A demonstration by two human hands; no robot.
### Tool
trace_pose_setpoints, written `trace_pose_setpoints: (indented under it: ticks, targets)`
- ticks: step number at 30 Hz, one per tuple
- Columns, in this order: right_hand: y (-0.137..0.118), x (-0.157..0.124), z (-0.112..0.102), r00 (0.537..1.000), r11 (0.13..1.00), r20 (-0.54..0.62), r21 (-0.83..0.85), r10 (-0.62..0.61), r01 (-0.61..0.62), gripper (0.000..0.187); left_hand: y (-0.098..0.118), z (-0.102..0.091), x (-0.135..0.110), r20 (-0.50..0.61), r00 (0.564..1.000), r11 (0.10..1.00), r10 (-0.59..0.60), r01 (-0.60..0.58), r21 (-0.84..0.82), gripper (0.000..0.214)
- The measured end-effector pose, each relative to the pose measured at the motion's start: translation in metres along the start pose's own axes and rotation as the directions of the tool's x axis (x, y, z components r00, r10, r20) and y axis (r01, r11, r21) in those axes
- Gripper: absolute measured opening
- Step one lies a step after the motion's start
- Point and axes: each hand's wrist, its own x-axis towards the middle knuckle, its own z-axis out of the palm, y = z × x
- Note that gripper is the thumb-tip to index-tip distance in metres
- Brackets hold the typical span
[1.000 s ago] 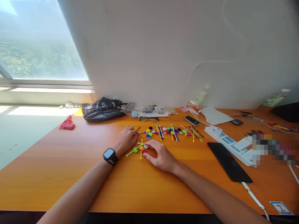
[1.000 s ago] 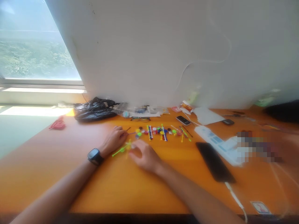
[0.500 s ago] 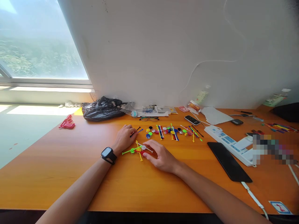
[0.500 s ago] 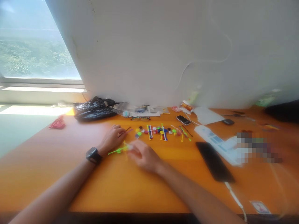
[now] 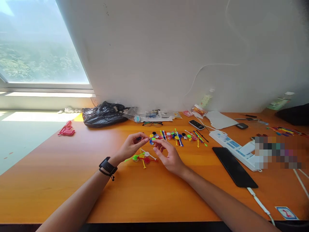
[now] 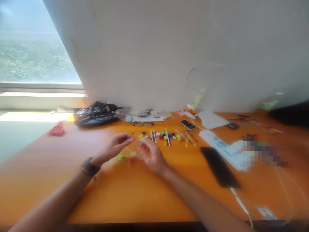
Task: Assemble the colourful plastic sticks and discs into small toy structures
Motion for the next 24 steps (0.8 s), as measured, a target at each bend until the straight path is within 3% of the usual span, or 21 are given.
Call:
trace_pose_setpoints:
  ticks: [4, 9, 14, 17, 24]
  targets:
    - [-0.004, 0.001, 0.001, 0.999, 0.996, -0.025, 0.089, 0.032, -0.030, 0.024, 0.013, 0.008, -0.006, 0.137, 0.988, 0.993, -0.069, 0.081, -0.091, 0.035]
    - [-0.010, -0.002, 0.001, 0.997, 0.993, -0.059, 0.111, 0.045, -0.038, 0.018, 0.019, 0.013, -0.010, 0.189, 0.976, 0.988, -0.104, 0.124, -0.097, 0.035]
    - [-0.006, -0.003, 0.003, 0.991, 0.987, -0.122, 0.155, 0.057, -0.038, 0.019, 0.022, 0.011, -0.008, 0.093, 0.987, 0.986, -0.132, 0.140, -0.086, 0.032]
    - [0.001, -0.002, 0.004, 0.989, 0.972, -0.117, 0.224, 0.095, -0.067, 0.021, 0.015, 0.008, -0.006, 0.062, 0.982, 0.963, -0.179, 0.188, -0.194, 0.030]
    - [0.006, -0.001, -0.001, 0.993, 0.993, -0.075, 0.084, 0.086, -0.080, 0.024, -0.001, 0.001, -0.001, 0.031, 0.989, 0.904, -0.145, 0.145, -0.403, 0.034]
